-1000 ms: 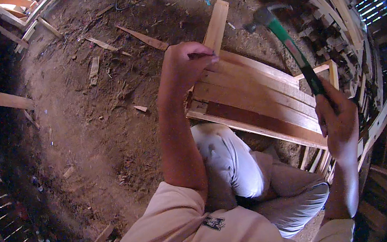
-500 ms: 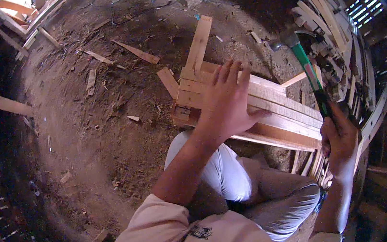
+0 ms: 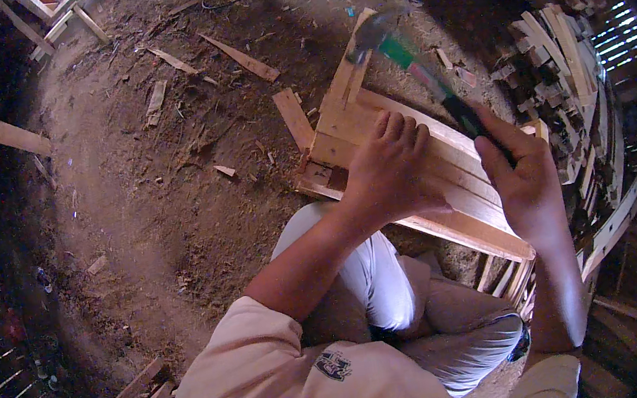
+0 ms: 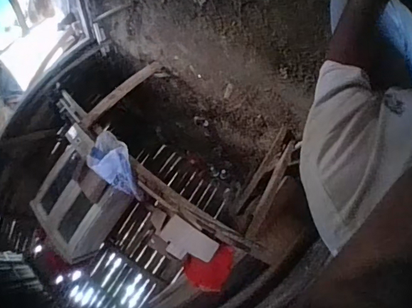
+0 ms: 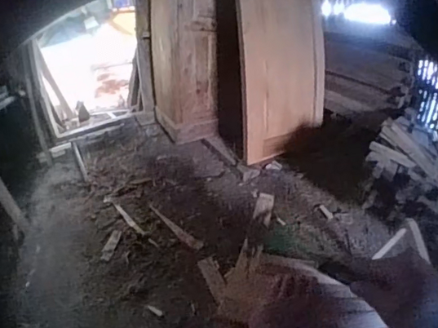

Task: The person assembles a wooden frame by hand, using a hammer to drive nails into the joints. They position planks, align them, and secure them with nails, occasionally adjusting the frame's orientation.

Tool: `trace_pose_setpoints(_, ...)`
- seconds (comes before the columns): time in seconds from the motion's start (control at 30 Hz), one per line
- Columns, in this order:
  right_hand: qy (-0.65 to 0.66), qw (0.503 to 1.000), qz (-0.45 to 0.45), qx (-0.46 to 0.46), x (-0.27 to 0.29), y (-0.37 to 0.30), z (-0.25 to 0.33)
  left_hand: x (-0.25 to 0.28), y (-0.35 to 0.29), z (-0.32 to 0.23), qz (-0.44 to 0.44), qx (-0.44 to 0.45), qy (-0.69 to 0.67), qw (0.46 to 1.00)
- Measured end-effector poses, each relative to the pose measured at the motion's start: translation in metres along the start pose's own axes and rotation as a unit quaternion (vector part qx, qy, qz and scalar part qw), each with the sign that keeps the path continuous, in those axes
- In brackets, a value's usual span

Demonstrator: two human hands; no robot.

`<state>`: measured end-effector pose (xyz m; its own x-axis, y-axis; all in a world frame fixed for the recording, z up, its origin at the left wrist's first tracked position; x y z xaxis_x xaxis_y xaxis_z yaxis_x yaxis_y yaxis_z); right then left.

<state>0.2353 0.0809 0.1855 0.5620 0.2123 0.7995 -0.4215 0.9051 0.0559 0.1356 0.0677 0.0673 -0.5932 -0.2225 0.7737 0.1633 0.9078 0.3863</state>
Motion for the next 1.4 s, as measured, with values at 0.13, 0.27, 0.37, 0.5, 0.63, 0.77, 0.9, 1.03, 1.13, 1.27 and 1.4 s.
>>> trace_pose_setpoints(0.13, -0.074, 0.995, 0.013, 0.071, -0.005, 0.003, 0.006, 0.000, 0.002, 0.000, 0.003, 0.005, -0.005, 1.000)
trace_pose_setpoints(0.27, -0.070, 0.994, -0.017, 0.083, -0.004, 0.004, 0.004, 0.000, 0.003, -0.002, 0.005, 0.005, 0.002, 1.000)
trace_pose_setpoints(0.37, -0.069, 0.996, 0.000, 0.054, -0.002, 0.006, 0.003, 0.004, 0.000, -0.002, -0.041, 0.001, 0.017, 0.999)
trace_pose_setpoints(0.5, -0.087, 0.992, -0.055, 0.074, 0.009, 0.010, 0.010, -0.003, 0.004, 0.001, 0.089, 0.029, 0.008, 0.996)
trace_pose_setpoints(0.63, -0.115, 0.991, 0.033, 0.063, -0.001, 0.007, 0.010, -0.005, 0.005, 0.000, 0.089, 0.023, 0.008, 0.996)
trace_pose_setpoints(0.77, -0.096, 0.992, -0.045, 0.061, 0.013, 0.011, 0.015, -0.004, 0.003, 0.002, 0.075, 0.021, 0.019, 0.997)
trace_pose_setpoints(0.9, -0.167, 0.972, -0.009, 0.165, 0.000, 0.012, 0.018, -0.005, 0.005, 0.001, 0.095, 0.023, 0.021, 0.995)
trace_pose_setpoints(1.03, -0.104, 0.994, -0.005, 0.025, 0.016, 0.010, 0.016, -0.006, 0.004, 0.001, 0.092, 0.023, 0.033, 0.995)
trace_pose_setpoints(1.13, -0.159, 0.983, -0.074, 0.048, 0.029, 0.015, 0.020, -0.006, 0.003, 0.001, 0.083, 0.023, 0.025, 0.996)
trace_pose_setpoints(1.27, -0.177, 0.982, -0.004, 0.066, 0.018, 0.017, 0.023, -0.005, 0.006, 0.001, 0.102, 0.031, 0.035, 0.994)
trace_pose_setpoints(1.4, -0.148, 0.986, -0.051, 0.058, 0.032, 0.019, 0.022, -0.005, 0.005, -0.001, 0.081, 0.019, 0.029, 0.996)
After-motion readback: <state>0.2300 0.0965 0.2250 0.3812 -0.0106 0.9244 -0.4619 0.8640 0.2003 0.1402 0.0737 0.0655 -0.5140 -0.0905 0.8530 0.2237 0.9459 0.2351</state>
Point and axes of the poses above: each hand's wrist, its own y-axis towards the middle knuckle, its own x-axis out of the back of the hand, z = x × y, the point moved 9 cm from there along y, towards the middle knuckle, and after that the axes turned 9 degrees about x, right-handed, at the moved point
